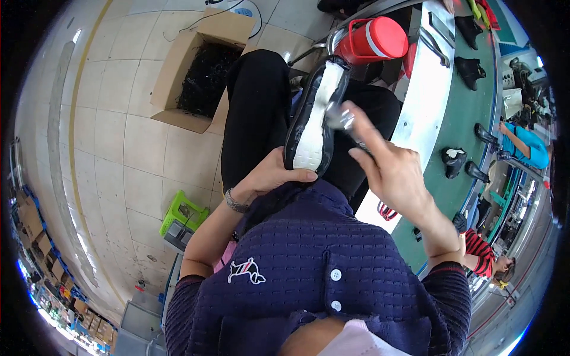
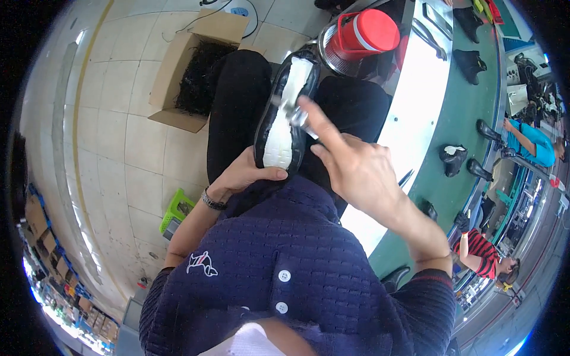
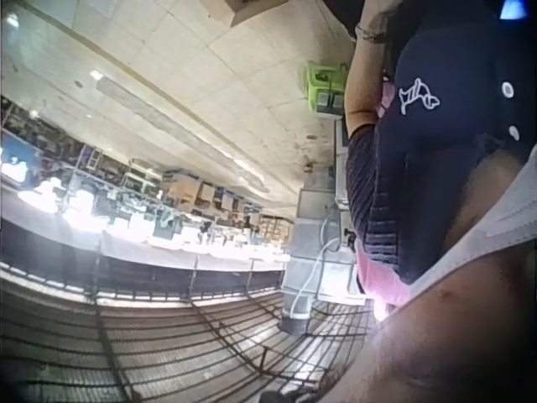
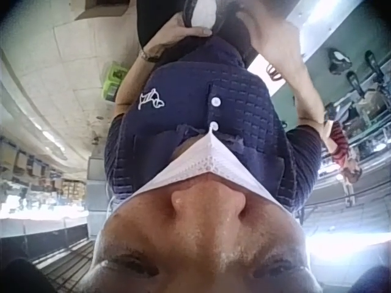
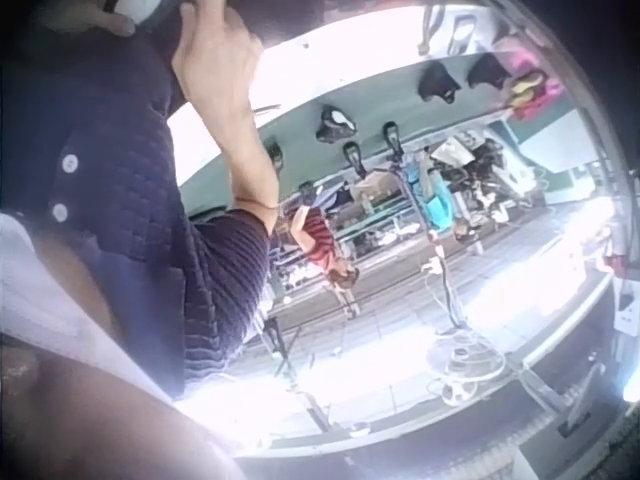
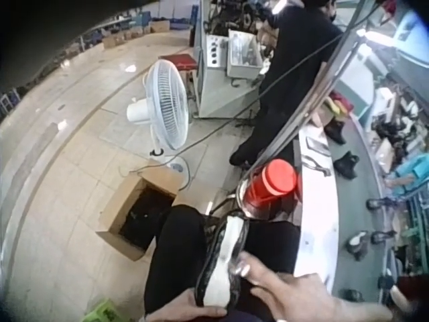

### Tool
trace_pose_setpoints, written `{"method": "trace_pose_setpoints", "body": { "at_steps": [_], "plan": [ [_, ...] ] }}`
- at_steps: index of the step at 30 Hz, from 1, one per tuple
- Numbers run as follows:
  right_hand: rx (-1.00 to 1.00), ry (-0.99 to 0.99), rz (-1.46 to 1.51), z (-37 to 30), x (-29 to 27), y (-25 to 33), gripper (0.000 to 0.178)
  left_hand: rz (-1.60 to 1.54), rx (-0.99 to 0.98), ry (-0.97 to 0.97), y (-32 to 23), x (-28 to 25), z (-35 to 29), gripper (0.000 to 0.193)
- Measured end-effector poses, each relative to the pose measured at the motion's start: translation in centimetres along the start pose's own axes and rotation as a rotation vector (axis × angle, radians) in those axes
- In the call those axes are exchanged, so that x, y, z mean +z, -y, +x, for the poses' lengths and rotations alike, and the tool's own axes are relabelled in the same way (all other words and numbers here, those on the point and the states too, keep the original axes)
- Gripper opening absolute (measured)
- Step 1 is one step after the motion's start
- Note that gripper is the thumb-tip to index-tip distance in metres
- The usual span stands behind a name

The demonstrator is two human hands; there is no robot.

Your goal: Manually assemble and trim components of a black boot on an industrial production line.

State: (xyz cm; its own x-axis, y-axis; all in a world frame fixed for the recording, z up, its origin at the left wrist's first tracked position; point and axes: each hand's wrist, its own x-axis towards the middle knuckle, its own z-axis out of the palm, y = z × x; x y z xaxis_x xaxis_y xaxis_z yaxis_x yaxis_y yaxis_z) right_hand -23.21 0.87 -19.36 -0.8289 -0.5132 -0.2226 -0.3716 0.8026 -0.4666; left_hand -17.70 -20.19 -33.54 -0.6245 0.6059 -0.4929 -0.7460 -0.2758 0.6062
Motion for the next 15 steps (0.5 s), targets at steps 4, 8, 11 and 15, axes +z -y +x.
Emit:
{"method": "trace_pose_setpoints", "body": {
  "at_steps": [4,8,11,15],
  "plan": [
    [0.095,0.008,-0.1,0.3,3.5,-1.3,0.066,0.042,-0.015,0.027,-0.3,0.2,0.5,0.055],
    [-0.039,0.108,-0.243,2.4,0.8,-0.9,0.067,0.081,-0.016,-0.036,-0.3,0.8,0.1,0.054],
    [0.012,-0.058,-0.054,0.8,0.7,-0.1,0.066,0.047,-0.036,-0.04,-0.7,1.2,0.3,0.052],
    [0.117,0.094,-0.119,0.1,2.6,-1.3,0.066,0.081,-0.015,-0.017,-0.2,1.9,1.0,0.053]
  ]
}}
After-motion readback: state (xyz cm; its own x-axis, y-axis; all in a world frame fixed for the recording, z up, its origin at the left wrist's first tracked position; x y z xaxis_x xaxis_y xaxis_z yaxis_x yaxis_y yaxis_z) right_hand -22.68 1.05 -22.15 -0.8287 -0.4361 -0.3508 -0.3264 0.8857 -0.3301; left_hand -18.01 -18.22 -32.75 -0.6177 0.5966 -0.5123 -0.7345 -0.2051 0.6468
